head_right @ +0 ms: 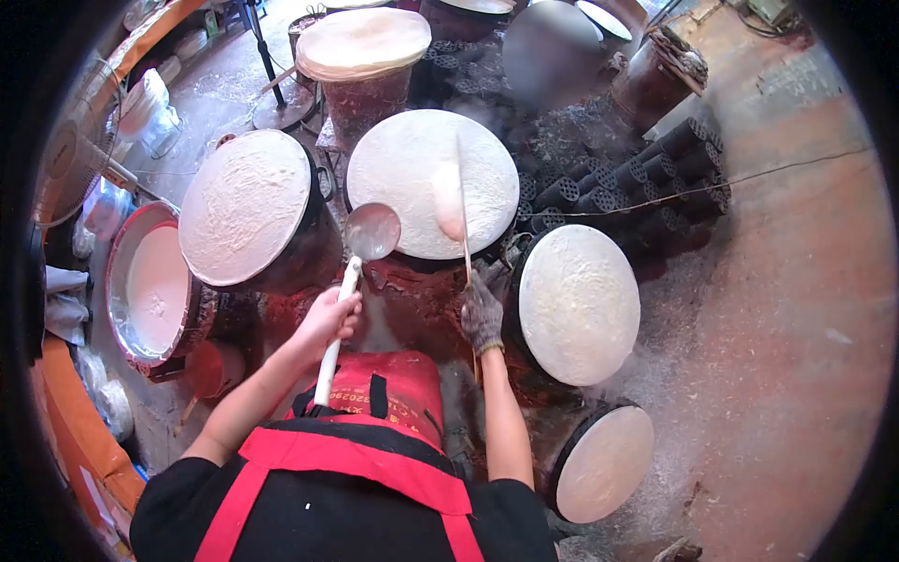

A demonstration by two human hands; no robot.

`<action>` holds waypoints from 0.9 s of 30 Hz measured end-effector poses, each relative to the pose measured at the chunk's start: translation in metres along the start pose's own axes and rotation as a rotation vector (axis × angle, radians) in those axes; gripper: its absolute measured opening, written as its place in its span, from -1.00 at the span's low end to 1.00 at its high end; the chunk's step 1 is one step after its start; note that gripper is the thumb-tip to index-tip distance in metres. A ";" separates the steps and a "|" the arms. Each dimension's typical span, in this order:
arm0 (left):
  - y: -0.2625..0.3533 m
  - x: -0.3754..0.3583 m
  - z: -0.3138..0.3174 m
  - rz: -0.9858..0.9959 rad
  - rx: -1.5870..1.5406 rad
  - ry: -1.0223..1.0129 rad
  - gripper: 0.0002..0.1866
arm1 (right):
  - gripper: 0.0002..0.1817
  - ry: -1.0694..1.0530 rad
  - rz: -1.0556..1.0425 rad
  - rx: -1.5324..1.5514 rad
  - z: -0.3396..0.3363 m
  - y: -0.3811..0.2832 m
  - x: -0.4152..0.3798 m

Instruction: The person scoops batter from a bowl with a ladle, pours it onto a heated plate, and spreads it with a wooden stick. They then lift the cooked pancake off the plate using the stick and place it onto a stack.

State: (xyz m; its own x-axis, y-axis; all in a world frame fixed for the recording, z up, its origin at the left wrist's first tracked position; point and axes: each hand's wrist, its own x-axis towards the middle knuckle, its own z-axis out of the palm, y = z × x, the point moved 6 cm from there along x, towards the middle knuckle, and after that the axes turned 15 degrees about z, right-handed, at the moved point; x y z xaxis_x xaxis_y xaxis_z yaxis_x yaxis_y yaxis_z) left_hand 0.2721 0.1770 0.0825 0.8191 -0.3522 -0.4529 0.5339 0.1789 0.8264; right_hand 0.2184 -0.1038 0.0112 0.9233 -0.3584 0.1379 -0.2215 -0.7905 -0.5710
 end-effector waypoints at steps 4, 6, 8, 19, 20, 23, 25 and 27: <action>0.007 0.067 0.007 0.064 0.100 -0.041 -0.87 | -0.54 0.153 -0.184 -0.235 -0.020 -0.002 -0.045; -0.009 0.113 0.015 0.078 0.136 -0.053 -0.87 | -0.58 0.348 -0.124 -0.204 -0.006 0.007 -0.057; -0.015 0.132 0.031 0.057 0.201 -0.016 -0.90 | -0.61 0.219 0.205 0.223 0.024 0.018 -0.051; 0.058 0.065 0.060 -0.194 -0.366 -0.301 -0.91 | -0.74 -0.316 0.990 1.508 0.008 -0.022 -0.028; 0.056 0.051 0.052 -0.178 -0.332 -0.295 -0.92 | -0.75 -0.285 0.999 1.685 0.002 -0.009 -0.024; 0.043 0.036 0.040 -0.521 -0.453 -0.232 -0.89 | -0.69 0.127 0.455 -0.031 0.000 -0.010 -0.038; 0.032 0.041 0.028 -0.535 -0.522 -0.152 -0.95 | -0.59 -0.051 0.549 0.283 0.017 -0.036 -0.075; 0.022 0.036 0.013 -0.514 -0.521 -0.088 -0.95 | -0.57 -0.200 0.568 0.417 0.025 -0.039 -0.092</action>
State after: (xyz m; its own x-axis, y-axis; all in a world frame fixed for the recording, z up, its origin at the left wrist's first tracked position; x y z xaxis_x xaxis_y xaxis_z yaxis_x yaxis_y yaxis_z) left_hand 0.3113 0.1566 0.0888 0.4302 -0.5773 -0.6941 0.8944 0.3766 0.2412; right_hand 0.1502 -0.0276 0.0007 0.7498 -0.5279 -0.3989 -0.5823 -0.2400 -0.7768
